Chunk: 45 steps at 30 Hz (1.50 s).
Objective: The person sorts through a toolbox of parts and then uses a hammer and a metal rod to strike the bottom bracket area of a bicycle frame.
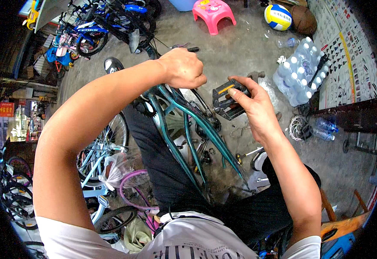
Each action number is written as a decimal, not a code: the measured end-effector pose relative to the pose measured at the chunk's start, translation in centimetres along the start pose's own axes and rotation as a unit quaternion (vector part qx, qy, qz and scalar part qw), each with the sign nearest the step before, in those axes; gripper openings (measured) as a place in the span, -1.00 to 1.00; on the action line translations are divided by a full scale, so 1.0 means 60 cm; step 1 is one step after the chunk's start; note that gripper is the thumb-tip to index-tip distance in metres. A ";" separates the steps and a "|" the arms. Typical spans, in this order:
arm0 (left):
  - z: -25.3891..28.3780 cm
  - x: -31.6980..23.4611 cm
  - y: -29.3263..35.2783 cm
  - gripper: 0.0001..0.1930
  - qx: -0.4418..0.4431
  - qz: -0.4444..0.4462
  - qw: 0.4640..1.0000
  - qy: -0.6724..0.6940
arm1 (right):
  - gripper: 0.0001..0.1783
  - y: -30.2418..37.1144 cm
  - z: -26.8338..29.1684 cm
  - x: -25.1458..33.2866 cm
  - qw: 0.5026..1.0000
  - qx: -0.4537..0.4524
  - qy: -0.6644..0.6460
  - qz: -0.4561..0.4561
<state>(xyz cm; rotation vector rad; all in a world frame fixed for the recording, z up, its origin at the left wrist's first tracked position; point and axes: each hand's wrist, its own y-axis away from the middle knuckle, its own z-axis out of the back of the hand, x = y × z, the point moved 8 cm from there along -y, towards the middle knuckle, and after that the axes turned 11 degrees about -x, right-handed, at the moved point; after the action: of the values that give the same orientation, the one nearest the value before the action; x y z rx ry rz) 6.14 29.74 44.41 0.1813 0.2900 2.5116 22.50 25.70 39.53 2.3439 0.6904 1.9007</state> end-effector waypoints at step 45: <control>0.149 -0.040 0.181 -0.53 -0.507 0.385 0.718 0.283 | -0.31 0.065 -0.017 0.091 0.980 0.125 -0.068 0.139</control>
<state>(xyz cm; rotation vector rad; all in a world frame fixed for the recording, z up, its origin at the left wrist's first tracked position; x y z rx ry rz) 3.85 21.17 55.60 -1.1384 -1.1887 3.0141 23.54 23.92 46.04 2.8296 0.6540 1.8199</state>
